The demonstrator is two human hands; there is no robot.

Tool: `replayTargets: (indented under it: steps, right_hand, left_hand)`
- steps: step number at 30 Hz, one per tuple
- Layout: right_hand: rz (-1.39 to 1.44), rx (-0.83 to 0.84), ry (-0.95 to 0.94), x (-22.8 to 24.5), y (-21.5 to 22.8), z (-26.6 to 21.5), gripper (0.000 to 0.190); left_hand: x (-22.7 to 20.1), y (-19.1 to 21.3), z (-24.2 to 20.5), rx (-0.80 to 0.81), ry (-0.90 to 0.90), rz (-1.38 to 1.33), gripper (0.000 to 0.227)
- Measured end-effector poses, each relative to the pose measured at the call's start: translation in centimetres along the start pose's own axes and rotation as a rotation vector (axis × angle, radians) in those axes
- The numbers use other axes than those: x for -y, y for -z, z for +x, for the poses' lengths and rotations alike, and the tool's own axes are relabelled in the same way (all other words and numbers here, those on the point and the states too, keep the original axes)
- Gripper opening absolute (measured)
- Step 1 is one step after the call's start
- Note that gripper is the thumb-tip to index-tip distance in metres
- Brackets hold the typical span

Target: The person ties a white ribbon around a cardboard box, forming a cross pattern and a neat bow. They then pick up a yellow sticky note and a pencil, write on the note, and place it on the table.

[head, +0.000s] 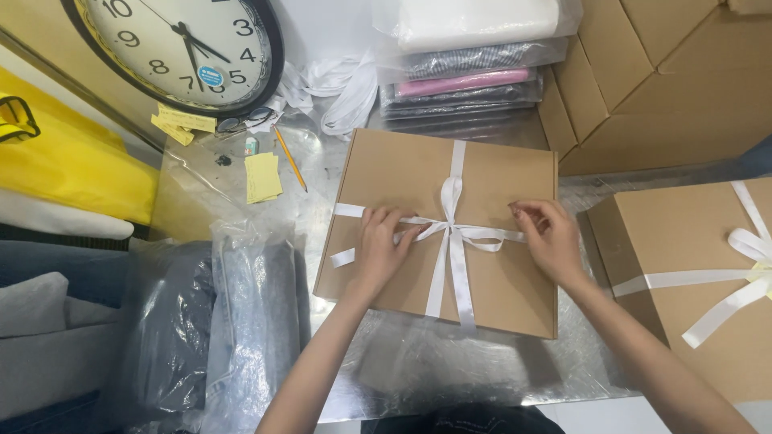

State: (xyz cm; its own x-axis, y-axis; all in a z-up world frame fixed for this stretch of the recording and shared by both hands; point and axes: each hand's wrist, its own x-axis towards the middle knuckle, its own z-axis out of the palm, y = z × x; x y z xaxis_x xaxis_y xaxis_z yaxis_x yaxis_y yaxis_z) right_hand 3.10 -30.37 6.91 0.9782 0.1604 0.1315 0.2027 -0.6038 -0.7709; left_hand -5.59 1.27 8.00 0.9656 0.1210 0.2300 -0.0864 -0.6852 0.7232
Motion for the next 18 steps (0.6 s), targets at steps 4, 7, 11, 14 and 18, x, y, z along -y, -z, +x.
replayTargets:
  steps: [4,7,11,14,18]
  right_hand:
    - [-0.212,0.068,0.261,1.2,-1.4,-3.7,0.021]
    - [-0.353,0.048,0.431,2.8,-2.1,-4.7,0.03]
    - [-0.371,0.07,0.465,1.8,-3.3,-2.8,0.029]
    - [-0.345,0.13,0.398,-0.2,-3.7,-1.0,0.018]
    - [-0.226,0.164,0.335,-1.4,-3.6,1.5,0.015]
  left_hand:
    - [-1.1,-1.9,0.2,-0.024,-0.057,0.091,0.06]
    - [-2.5,-3.5,-0.1,-0.007,-0.13,0.104,0.073]
    - [-5.0,-2.9,0.4,0.193,-0.181,0.136,0.065]
    - [-6.1,-2.4,0.2,0.294,-0.16,0.154,0.052]
    - [-3.1,-5.2,-0.3,0.381,-0.117,0.258,0.055]
